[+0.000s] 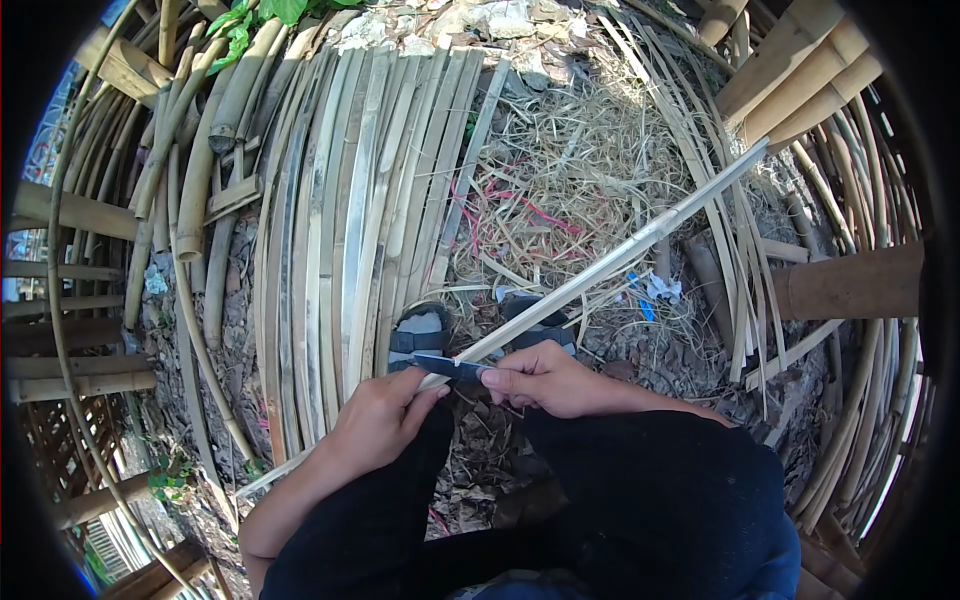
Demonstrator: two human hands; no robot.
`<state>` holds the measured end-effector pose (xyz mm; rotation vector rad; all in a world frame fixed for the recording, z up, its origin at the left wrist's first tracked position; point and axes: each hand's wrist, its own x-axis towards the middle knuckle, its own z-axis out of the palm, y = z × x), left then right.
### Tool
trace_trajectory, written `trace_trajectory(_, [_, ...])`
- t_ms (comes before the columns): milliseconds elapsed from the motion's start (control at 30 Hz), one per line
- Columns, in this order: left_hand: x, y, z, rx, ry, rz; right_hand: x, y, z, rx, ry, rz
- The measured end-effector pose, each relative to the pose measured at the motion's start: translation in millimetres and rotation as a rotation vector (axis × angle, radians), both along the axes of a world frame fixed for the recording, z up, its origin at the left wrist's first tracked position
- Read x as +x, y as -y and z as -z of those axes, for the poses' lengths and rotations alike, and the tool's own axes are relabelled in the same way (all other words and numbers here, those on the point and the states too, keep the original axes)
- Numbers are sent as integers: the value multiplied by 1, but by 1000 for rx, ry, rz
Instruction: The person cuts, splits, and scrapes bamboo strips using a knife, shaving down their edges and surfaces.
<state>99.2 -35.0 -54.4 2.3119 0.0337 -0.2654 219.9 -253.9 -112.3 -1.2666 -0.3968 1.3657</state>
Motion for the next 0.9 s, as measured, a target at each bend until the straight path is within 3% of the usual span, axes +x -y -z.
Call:
trace_trajectory(133, [-1, 2, 4, -33, 80, -28, 0, 2, -4, -37, 67, 10])
trace_trajectory(367, [-5, -4, -3, 4, -34, -47, 0, 7, -2, -56, 82, 57])
trace_trajectory(433, [-11, -9, -3, 0, -42, -65, 4, 12, -7, -100, 13, 123])
trace_trajectory(500, [-22, -18, 0, 0, -131, -147, 15, 17, -19, -141, -173, 442])
trace_trajectory(567, [-50, -34, 10, 19, -139, -170, 23, 23, -25, -196, -164, 521])
trace_trajectory(667, [-57, -37, 8, 30, -200, -232, 19, 24, -18, -225, -194, 509])
trace_trajectory(767, [-46, -37, 7, 35, -234, -241, 15, 6, -13, -59, -221, 412])
trace_trajectory(833, [-29, -28, 7, -43, -251, -228, 10, -10, -7, 26, -112, 11])
trace_trajectory(900, [-10, -17, 7, -41, -161, -188, 4, -26, -8, 21, -131, -80])
